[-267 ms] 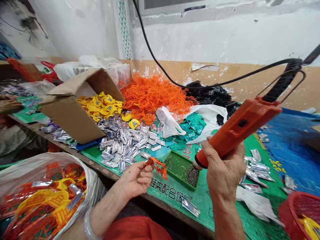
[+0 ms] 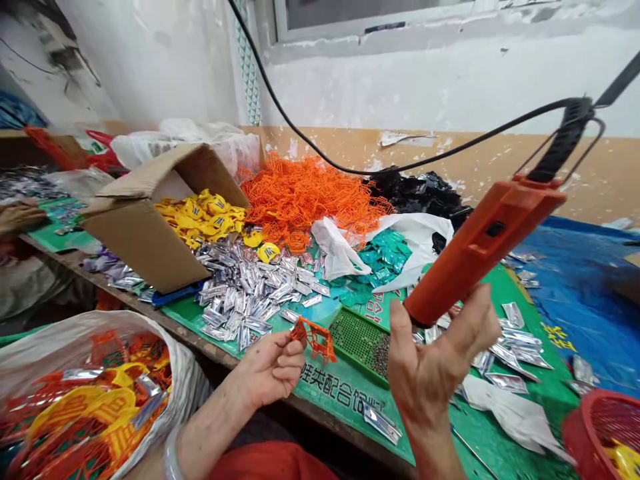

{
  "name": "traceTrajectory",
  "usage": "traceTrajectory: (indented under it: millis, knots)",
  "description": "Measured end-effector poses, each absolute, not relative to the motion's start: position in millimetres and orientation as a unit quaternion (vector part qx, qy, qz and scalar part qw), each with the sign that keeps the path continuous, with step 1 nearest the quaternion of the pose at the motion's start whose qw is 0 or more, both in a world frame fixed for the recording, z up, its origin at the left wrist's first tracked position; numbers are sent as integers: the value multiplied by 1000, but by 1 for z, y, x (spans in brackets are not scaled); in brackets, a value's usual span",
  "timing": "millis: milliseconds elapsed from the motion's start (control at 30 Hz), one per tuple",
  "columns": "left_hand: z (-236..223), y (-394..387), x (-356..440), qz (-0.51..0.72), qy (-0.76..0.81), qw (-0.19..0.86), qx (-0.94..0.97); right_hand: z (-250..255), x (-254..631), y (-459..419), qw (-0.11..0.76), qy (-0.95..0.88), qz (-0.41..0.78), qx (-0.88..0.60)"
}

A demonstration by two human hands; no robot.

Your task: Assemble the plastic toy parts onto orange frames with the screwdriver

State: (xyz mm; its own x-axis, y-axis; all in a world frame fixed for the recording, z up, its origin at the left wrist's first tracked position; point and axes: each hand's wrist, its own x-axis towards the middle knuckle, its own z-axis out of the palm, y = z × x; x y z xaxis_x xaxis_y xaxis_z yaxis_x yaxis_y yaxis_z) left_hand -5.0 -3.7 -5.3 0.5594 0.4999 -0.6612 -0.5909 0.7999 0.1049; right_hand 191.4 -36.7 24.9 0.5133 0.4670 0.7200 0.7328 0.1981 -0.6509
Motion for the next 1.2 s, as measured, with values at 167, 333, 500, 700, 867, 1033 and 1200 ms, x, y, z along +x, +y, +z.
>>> traceTrajectory:
  millis: [167, 333, 500, 700, 867, 1033, 1200]
  knots:
    - [-9, -4, -7, 309, 346, 886, -13, -14, 166, -48, 478, -655, -150, -565]
    - [-21, -10, -5, 253, 359, 895, 74, -50, 165, -40, 422, -710, 103, -554]
    - [-31, -19, -9, 317, 402, 840, 181, -40, 183, -21, 383, -652, 270, -596]
    - [-23, -24, -20, 402, 313, 838, 193, -18, 154, -13, 241, -692, 437, -521]
    - [-34, -25, -30, 390, 391, 831, 68, -6, 147, 10, 204, -707, 448, -507]
    - [-36, -31, -45, 409, 440, 799, 40, -13, 135, 47, 165, -727, 339, -574]
    - [-32, -32, -54, 432, 462, 774, 31, -36, 97, 58, 64, -755, 257, -600]
